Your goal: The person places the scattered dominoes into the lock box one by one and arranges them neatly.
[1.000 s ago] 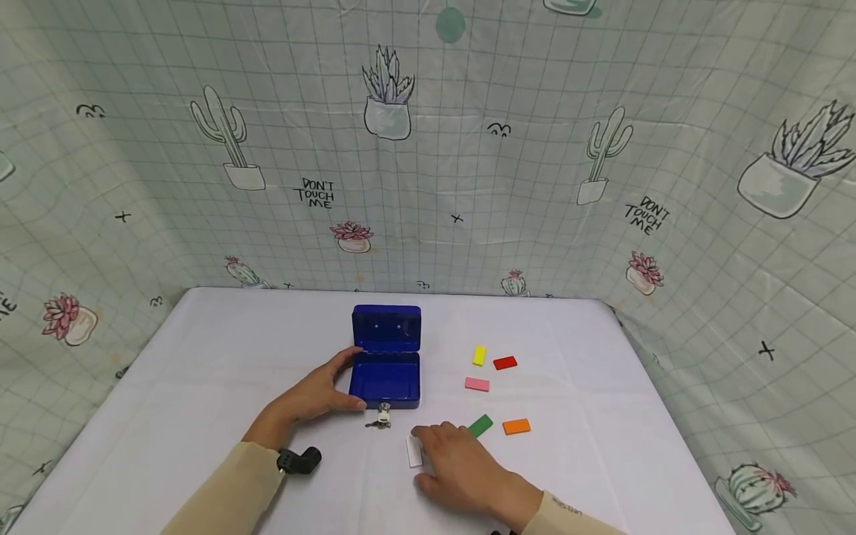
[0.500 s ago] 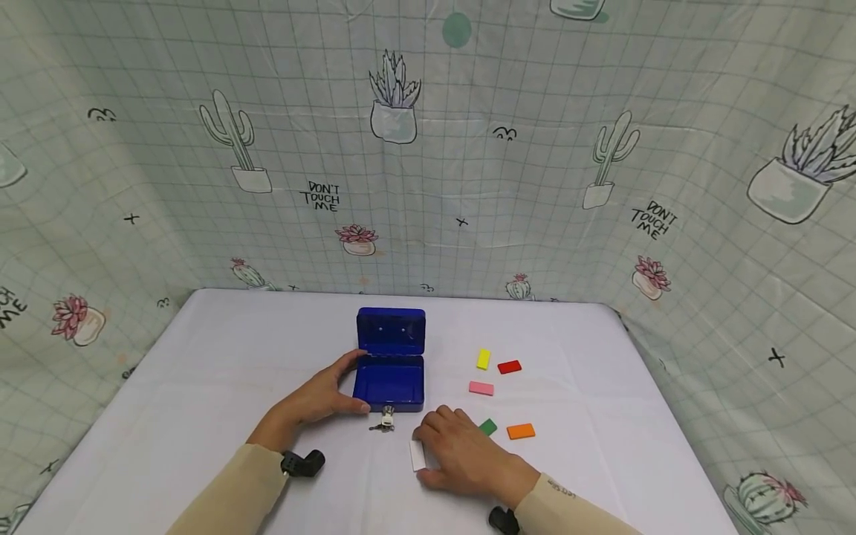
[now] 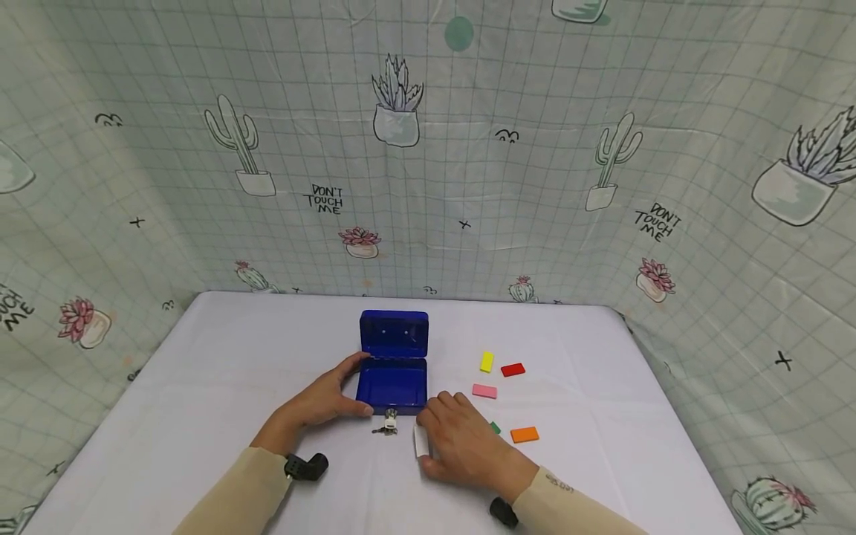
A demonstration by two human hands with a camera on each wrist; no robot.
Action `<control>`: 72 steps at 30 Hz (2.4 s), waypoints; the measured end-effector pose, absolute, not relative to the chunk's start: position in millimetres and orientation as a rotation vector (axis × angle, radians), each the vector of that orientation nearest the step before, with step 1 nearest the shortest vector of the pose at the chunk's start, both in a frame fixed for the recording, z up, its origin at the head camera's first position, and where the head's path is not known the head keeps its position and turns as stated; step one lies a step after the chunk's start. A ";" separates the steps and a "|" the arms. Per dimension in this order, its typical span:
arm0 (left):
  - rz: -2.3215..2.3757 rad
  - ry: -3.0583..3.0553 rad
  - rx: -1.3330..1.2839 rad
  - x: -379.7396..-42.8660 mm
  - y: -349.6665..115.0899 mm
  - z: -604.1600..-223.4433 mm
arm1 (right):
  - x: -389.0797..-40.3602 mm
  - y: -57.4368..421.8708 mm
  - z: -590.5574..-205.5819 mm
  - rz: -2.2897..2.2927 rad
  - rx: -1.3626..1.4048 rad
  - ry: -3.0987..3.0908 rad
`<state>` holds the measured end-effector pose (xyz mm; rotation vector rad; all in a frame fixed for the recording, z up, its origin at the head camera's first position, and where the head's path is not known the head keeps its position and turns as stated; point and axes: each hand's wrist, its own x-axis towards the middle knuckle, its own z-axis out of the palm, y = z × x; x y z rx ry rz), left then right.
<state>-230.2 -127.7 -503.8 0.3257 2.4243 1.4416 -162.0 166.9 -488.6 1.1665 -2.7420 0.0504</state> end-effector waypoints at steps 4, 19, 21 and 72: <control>1.445 2.428 0.311 -228.7 -127.5 -504.3 | -171.6 164.8 -483.3 0.033 1.150 -2.671; 1.435 2.426 0.305 -227.4 -128.0 -504.0 | -223.2 132.5 -454.5 -0.050 1.123 -2.533; 1.440 2.418 0.310 -227.8 -129.0 -504.5 | -229.2 126.1 -453.8 -0.061 1.130 -2.527; 1.422 2.396 0.361 -230.0 -132.4 -502.2 | -265.8 70.8 -485.2 -0.091 1.212 -2.674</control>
